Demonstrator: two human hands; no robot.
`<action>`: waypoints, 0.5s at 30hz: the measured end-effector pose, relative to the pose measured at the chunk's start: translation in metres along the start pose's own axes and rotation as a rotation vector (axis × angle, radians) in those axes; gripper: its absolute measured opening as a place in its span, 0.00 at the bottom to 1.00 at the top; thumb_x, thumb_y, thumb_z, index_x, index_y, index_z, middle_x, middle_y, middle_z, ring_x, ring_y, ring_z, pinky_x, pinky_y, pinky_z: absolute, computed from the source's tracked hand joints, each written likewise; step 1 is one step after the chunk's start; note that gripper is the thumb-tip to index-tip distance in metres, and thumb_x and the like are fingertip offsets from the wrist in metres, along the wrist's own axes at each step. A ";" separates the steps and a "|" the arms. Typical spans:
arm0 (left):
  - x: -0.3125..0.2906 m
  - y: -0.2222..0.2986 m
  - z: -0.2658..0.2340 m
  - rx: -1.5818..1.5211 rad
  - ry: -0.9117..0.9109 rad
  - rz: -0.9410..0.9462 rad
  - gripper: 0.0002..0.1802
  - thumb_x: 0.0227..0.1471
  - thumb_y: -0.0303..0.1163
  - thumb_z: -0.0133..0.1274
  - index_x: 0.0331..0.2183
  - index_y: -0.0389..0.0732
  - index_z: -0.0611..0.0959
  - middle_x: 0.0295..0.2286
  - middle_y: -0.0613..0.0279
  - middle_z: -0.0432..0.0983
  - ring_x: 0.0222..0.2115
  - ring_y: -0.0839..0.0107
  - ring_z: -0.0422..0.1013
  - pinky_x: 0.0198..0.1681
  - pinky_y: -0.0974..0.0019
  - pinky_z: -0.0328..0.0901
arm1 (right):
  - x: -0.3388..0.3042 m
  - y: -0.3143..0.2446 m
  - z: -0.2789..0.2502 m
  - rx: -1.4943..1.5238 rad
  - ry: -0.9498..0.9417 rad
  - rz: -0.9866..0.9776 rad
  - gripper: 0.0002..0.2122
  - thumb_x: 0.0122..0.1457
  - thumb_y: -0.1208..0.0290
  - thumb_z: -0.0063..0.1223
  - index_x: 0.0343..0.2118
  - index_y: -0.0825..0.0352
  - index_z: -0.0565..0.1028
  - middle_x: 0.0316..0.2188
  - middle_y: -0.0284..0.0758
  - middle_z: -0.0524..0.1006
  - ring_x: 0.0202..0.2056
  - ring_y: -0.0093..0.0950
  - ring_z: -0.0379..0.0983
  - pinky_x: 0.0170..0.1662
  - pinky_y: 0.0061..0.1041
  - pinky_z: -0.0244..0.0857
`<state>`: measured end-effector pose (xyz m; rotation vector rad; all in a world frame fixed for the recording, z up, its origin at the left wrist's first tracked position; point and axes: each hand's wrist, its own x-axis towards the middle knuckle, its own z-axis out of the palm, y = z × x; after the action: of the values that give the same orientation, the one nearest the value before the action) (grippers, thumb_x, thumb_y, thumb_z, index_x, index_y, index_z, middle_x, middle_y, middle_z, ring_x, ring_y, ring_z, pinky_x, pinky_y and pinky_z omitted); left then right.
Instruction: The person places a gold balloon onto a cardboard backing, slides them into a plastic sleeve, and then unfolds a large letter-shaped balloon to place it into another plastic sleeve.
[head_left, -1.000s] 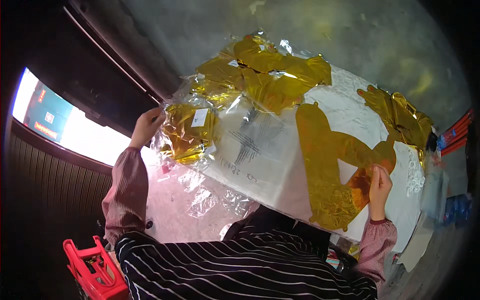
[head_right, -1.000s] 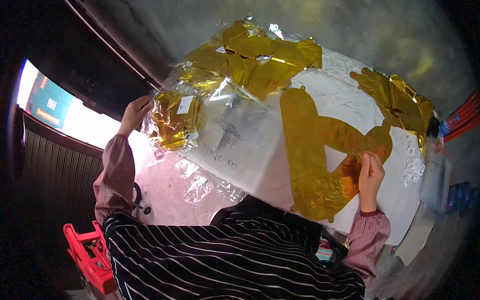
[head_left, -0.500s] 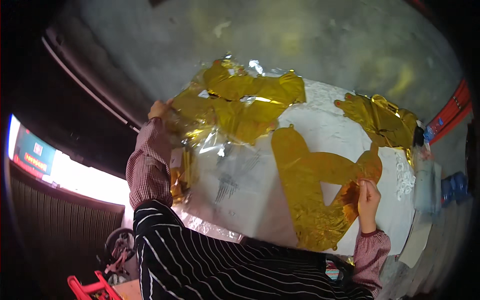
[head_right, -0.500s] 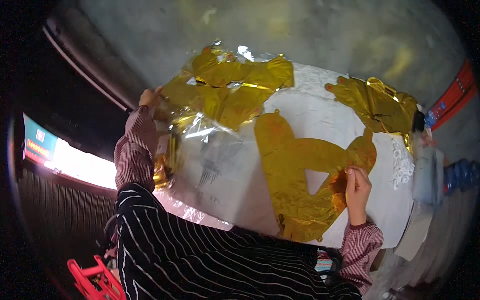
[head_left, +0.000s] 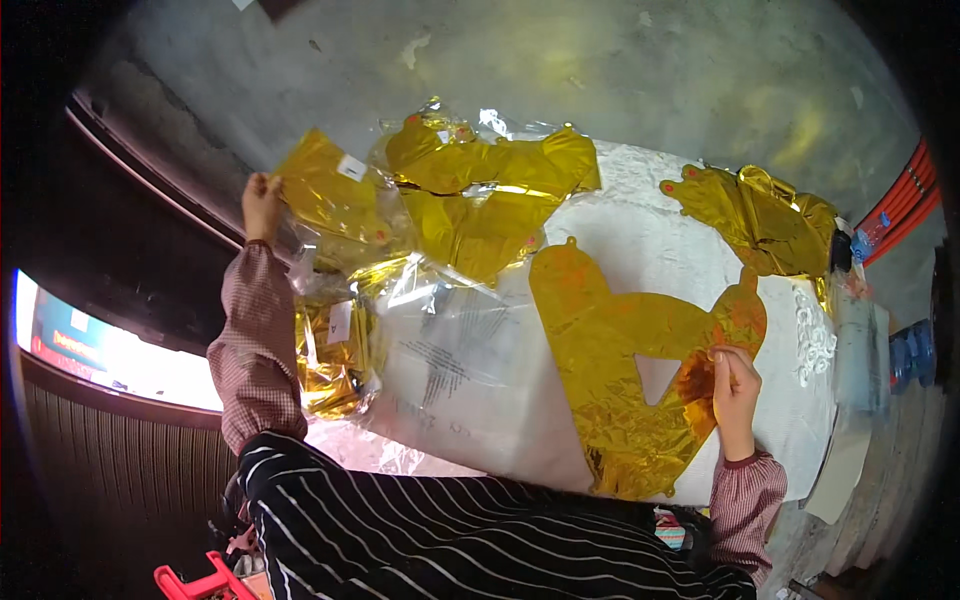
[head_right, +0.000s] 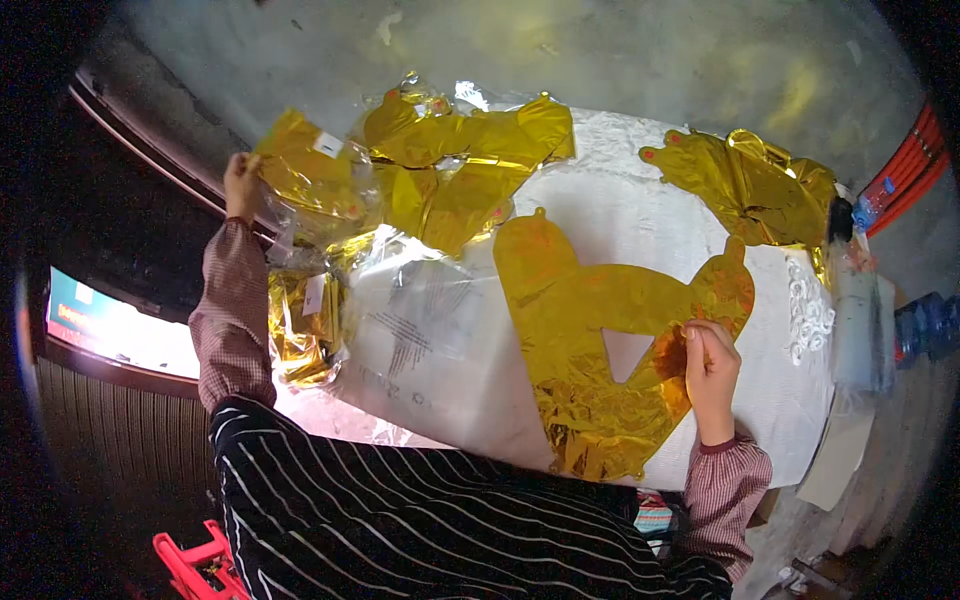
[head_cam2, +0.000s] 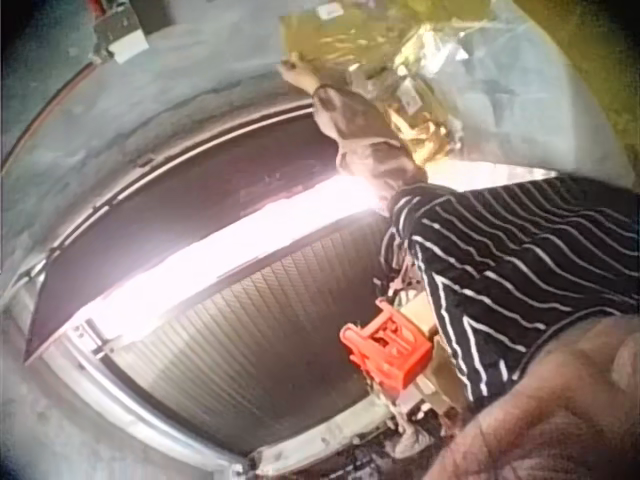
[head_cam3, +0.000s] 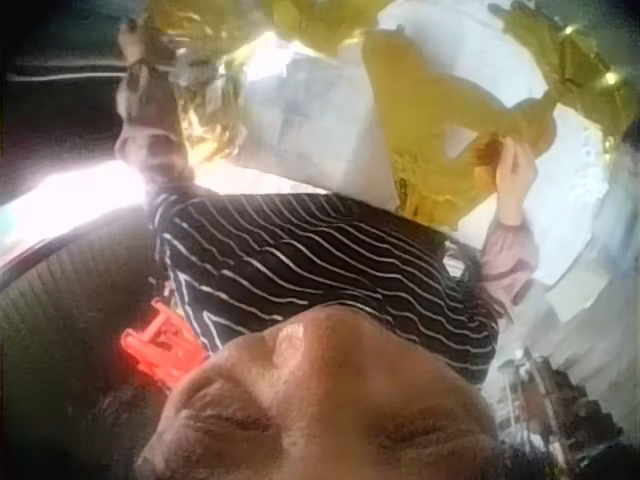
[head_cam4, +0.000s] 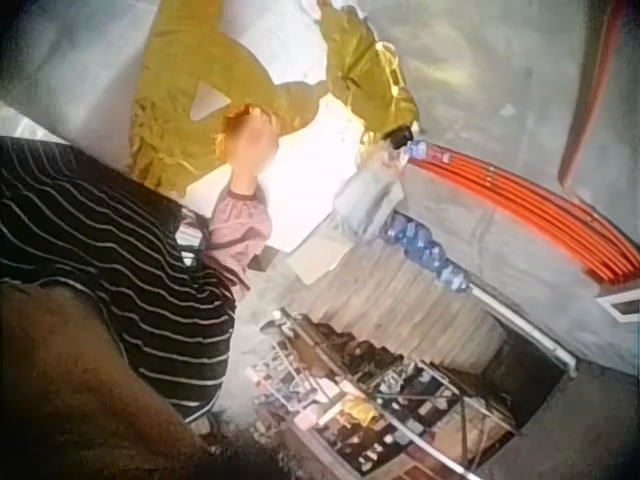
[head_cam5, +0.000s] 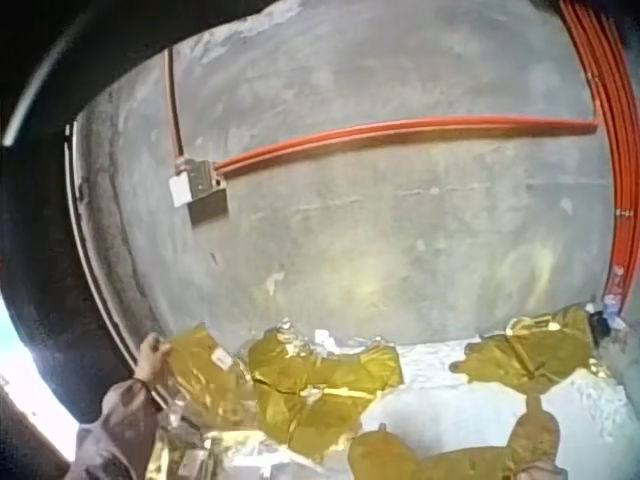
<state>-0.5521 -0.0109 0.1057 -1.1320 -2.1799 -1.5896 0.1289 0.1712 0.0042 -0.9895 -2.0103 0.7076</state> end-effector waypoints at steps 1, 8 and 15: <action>0.001 0.022 -0.009 0.025 0.065 -0.076 0.04 0.51 0.28 0.50 0.28 0.39 0.72 0.22 0.71 0.68 0.23 0.82 0.62 0.28 0.78 0.58 | 0.000 -0.004 -0.002 -0.015 0.000 -0.025 0.07 0.56 0.77 0.45 0.28 0.76 0.72 0.28 0.40 0.74 0.29 0.29 0.70 0.34 0.22 0.63; -0.010 0.091 -0.080 -0.316 0.091 -0.071 0.10 0.53 0.33 0.50 0.34 0.38 0.72 0.26 0.70 0.68 0.28 0.80 0.64 0.33 0.76 0.60 | -0.003 -0.005 -0.002 0.018 0.057 -0.137 0.04 0.54 0.80 0.46 0.27 0.75 0.72 0.27 0.40 0.74 0.29 0.34 0.70 0.34 0.24 0.63; -0.038 0.148 -0.067 -0.506 -0.017 -0.107 0.09 0.53 0.31 0.50 0.35 0.38 0.72 0.26 0.70 0.70 0.28 0.81 0.65 0.32 0.76 0.62 | -0.005 -0.010 -0.004 0.037 0.064 -0.217 0.04 0.53 0.80 0.47 0.27 0.75 0.72 0.27 0.41 0.73 0.29 0.37 0.70 0.34 0.26 0.63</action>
<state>-0.4420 -0.0693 0.2159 -1.1646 -1.9247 -2.2695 0.1303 0.1622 0.0114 -0.7492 -2.0037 0.5854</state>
